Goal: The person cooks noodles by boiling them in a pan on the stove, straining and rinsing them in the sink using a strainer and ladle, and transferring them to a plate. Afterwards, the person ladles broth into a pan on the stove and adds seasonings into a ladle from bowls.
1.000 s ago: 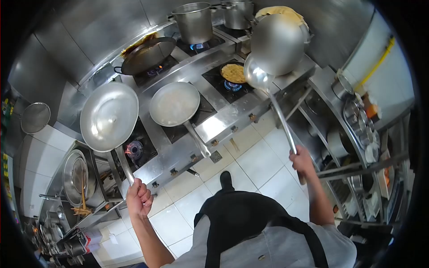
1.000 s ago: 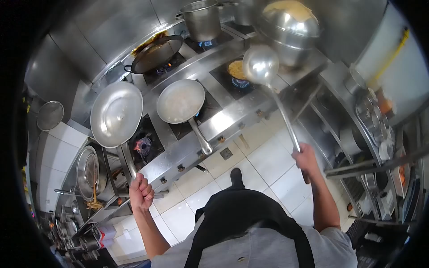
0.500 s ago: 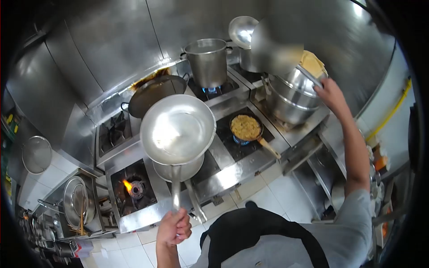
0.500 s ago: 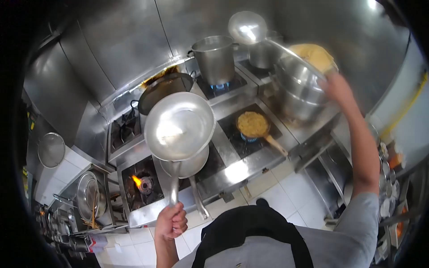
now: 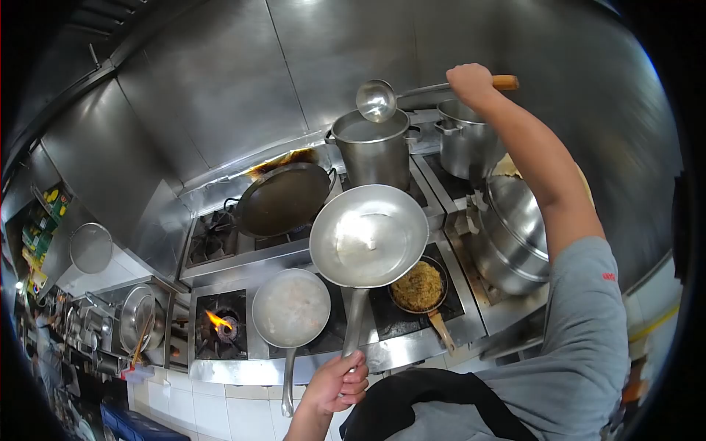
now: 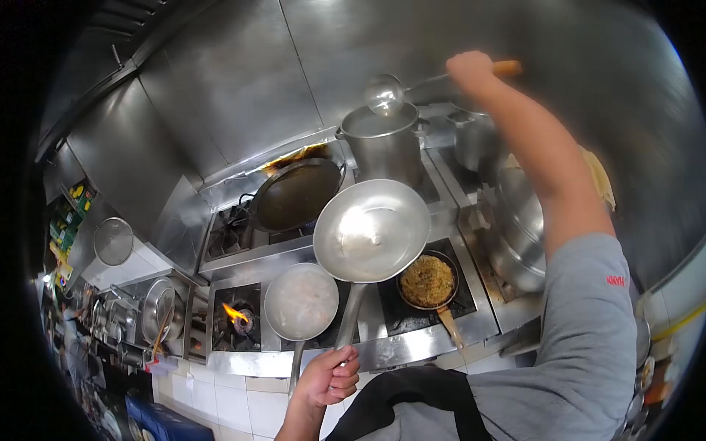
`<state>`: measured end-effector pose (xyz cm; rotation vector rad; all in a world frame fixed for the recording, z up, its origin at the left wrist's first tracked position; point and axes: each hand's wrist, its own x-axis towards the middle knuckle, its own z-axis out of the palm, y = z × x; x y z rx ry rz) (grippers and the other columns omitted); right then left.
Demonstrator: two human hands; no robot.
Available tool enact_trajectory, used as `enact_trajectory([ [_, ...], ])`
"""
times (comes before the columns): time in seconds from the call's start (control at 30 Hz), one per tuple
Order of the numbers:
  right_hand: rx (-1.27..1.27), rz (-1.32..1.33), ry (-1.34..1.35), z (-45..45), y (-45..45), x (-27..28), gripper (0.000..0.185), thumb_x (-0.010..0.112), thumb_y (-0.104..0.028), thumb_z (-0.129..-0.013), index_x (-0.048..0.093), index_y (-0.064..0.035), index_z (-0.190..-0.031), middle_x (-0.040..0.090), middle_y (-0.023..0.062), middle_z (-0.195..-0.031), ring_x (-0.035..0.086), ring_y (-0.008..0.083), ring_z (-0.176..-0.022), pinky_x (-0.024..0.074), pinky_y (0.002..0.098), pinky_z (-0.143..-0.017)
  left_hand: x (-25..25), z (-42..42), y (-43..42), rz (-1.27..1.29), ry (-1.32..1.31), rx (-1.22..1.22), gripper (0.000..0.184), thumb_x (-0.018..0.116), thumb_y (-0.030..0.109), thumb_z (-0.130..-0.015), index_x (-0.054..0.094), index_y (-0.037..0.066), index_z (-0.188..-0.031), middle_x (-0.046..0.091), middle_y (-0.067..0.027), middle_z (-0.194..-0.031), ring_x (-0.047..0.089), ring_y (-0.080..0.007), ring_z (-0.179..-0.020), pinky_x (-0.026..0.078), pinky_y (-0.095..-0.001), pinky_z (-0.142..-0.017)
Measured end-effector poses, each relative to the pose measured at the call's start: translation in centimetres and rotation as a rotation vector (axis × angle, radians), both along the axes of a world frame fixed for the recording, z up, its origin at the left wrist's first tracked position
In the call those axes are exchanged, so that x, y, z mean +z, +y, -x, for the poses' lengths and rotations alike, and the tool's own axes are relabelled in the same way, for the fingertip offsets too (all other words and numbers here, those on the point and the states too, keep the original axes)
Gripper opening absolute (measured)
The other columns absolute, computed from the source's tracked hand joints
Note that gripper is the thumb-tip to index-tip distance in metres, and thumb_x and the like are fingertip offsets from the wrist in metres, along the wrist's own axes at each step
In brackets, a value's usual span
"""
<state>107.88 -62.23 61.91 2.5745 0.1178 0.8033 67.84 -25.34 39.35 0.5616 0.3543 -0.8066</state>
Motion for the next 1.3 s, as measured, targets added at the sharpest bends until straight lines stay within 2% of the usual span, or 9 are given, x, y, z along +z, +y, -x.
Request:
enact_trajectory([
  [0.1, 0.009, 0.042, 0.025, -2.7, 0.8, 0.0, 0.014, 0.061, -0.013, -0.082, 0.073, -0.0099, -0.088, 0.073, 0.01, -0.093, 0.071, 0.0274, -0.09, 0.0574, 0.0388, -0.074, 1.4, -2.0, -2.0, 0.036, -0.028, -0.013, 0.025, 0.043, 0.028, -0.103, 0.043, 0.012, -0.084, 0.032, 0.0044, -0.06, 0.027, -0.0047, -0.044, 0.024, -0.0213, -0.035],
  [0.43, 0.007, 0.034, 0.193, -4.4, 2.3, 0.5, 0.02, 0.069, -0.013, -0.077, 0.074, -0.0091, -0.096, 0.072, 0.0099, -0.1, 0.069, 0.0275, -0.096, 0.0566, 0.0373, -0.078, 2.9, -6.1, -4.7, 0.05, -0.012, -0.032, 0.026, 0.043, 0.03, -0.103, 0.045, 0.011, -0.084, 0.035, 0.0055, -0.059, 0.03, -0.0035, -0.044, 0.026, -0.0198, -0.035],
  [0.6, -0.044, 0.039, 0.416, -3.3, 2.5, 1.8, 0.033, 0.08, -0.021, -0.068, 0.073, -0.0105, -0.098, 0.071, 0.0091, -0.103, 0.068, 0.0279, -0.098, 0.0551, 0.0389, -0.081, 3.6, -7.2, -5.2, 0.049, -0.013, -0.051, 0.027, 0.043, 0.029, -0.103, 0.043, 0.012, -0.083, 0.035, 0.0054, -0.059, 0.03, -0.0033, -0.044, 0.026, -0.0195, -0.035],
  [0.73, -0.141, -0.012, 0.593, -3.0, 2.3, 3.6, 0.032, 0.078, -0.025, -0.07, 0.073, -0.0112, -0.098, 0.071, 0.0078, -0.102, 0.068, 0.0252, -0.095, 0.0538, 0.0378, -0.08, 4.3, -7.8, -5.6, 0.032, -0.018, -0.056, 0.027, 0.043, 0.029, -0.103, 0.042, 0.011, -0.082, 0.035, 0.0053, -0.059, 0.031, -0.0033, -0.043, 0.026, -0.0192, -0.035],
  [0.83, -0.275, -0.029, 0.721, -5.0, 1.3, 4.3, 0.028, 0.075, -0.029, -0.072, 0.072, -0.0114, -0.093, 0.07, 0.006, -0.092, 0.067, 0.0223, -0.084, 0.0525, 0.0362, -0.075, 4.5, -8.2, -5.9, 0.058, -0.028, -0.059, 0.027, 0.043, 0.029, -0.103, 0.043, 0.011, -0.083, 0.036, 0.0054, -0.059, 0.031, -0.0032, -0.044, 0.027, -0.019, -0.034],
  [0.9, -0.387, -0.055, 0.859, -5.3, 1.1, 4.9, 0.024, 0.074, -0.032, -0.073, 0.069, -0.0122, -0.086, 0.065, 0.0038, -0.078, 0.061, 0.0205, -0.069, 0.0499, 0.0356, -0.068, 4.9, -8.4, -6.1, 0.046, -0.024, -0.059, 0.026, 0.044, 0.03, -0.103, 0.045, 0.011, -0.086, 0.036, 0.0053, -0.059, 0.031, -0.0033, -0.044, 0.026, -0.0193, -0.034],
  [1.03, -0.487, -0.073, 0.964, -4.7, 0.5, 6.5, 0.023, 0.073, -0.033, -0.074, 0.068, -0.0127, -0.083, 0.058, 0.0036, -0.067, 0.055, 0.0188, -0.062, 0.0481, 0.0366, -0.064, 5.0, -8.8, -6.4, 0.046, -0.017, -0.06, 0.025, 0.044, 0.03, -0.102, 0.047, 0.01, -0.088, 0.035, 0.0052, -0.059, 0.031, -0.0036, -0.044, 0.026, -0.0199, -0.034],
  [1.23, -0.501, -0.101, 0.936, -2.5, -0.4, 7.2, 0.021, 0.073, -0.032, -0.074, 0.065, -0.0124, -0.078, 0.055, 0.0034, -0.062, 0.054, 0.0181, -0.058, 0.0465, 0.037, -0.059, 5.7, -9.5, -7.1, 0.081, -0.037, -0.061, 0.024, 0.045, 0.03, -0.102, 0.048, 0.01, -0.088, 0.034, 0.0056, -0.059, 0.03, -0.0042, -0.043, 0.026, -0.0203, -0.034],
  [1.3, -0.345, -0.114, 0.776, -1.3, -1.6, 6.6, 0.02, 0.073, -0.03, -0.074, 0.064, -0.0114, -0.076, 0.056, 0.0044, -0.06, 0.054, 0.02, -0.054, 0.0462, 0.0377, -0.055, 5.9, -9.7, -7.4, 0.079, -0.043, -0.059, 0.024, 0.045, 0.029, -0.102, 0.048, 0.01, -0.088, 0.034, 0.0056, -0.059, 0.03, -0.0045, -0.043, 0.026, -0.0204, -0.034],
])
